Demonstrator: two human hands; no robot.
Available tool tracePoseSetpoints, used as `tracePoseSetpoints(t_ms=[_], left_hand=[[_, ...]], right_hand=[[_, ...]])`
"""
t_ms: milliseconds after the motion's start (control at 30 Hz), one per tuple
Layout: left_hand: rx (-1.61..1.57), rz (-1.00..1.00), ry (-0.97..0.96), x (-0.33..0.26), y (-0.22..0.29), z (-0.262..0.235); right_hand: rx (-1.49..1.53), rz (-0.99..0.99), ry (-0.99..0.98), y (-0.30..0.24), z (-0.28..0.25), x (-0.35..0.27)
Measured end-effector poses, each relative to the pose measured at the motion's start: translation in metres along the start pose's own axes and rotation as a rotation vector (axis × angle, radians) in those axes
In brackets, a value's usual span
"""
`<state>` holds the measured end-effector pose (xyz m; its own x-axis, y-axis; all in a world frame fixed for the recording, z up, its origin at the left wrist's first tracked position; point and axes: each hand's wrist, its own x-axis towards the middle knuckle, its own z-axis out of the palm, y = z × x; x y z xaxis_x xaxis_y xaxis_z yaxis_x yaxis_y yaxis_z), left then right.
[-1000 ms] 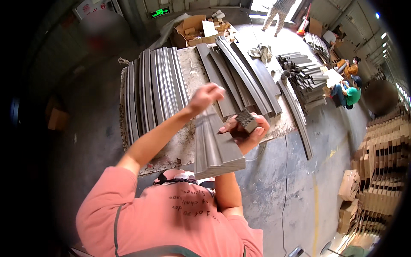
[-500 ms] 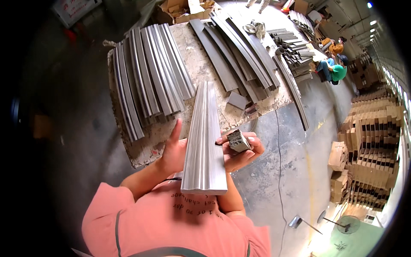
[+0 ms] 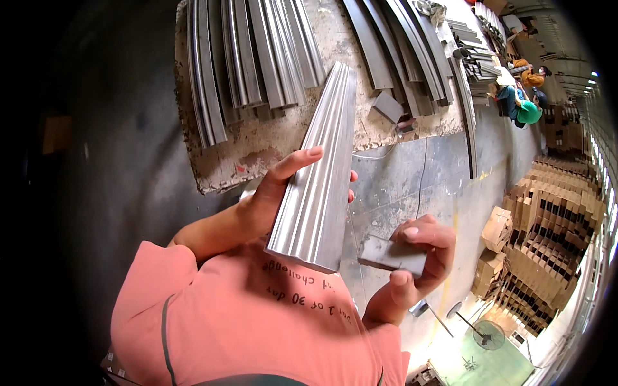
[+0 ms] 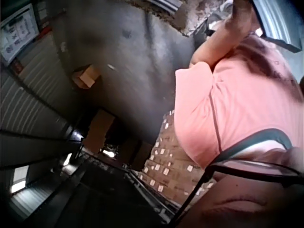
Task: Manually sanding the edges and surfaces of long metal moldings using a sanding block.
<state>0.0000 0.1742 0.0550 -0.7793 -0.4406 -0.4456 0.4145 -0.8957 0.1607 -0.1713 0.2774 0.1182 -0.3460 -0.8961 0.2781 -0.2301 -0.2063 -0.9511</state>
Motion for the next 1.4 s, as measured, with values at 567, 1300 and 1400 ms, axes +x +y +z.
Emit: tracePoseSetpoints(t_ms=[567,1300,1400], left_hand=[[-0.065,-0.064,-0.021,0.024,-0.011,-0.002],[0.012,-0.139,0.079,0.031,-0.037,-0.001],[-0.025,-0.146,0.074,0.032,-0.041,-0.003]], right_hand=[[-0.176,-0.381,-0.440,-0.022,0.019,0.021],[-0.535,-0.351,-0.494,-0.046,0.011,0.001],[-0.580,-0.348,-0.494,-0.044,0.002,-0.004]])
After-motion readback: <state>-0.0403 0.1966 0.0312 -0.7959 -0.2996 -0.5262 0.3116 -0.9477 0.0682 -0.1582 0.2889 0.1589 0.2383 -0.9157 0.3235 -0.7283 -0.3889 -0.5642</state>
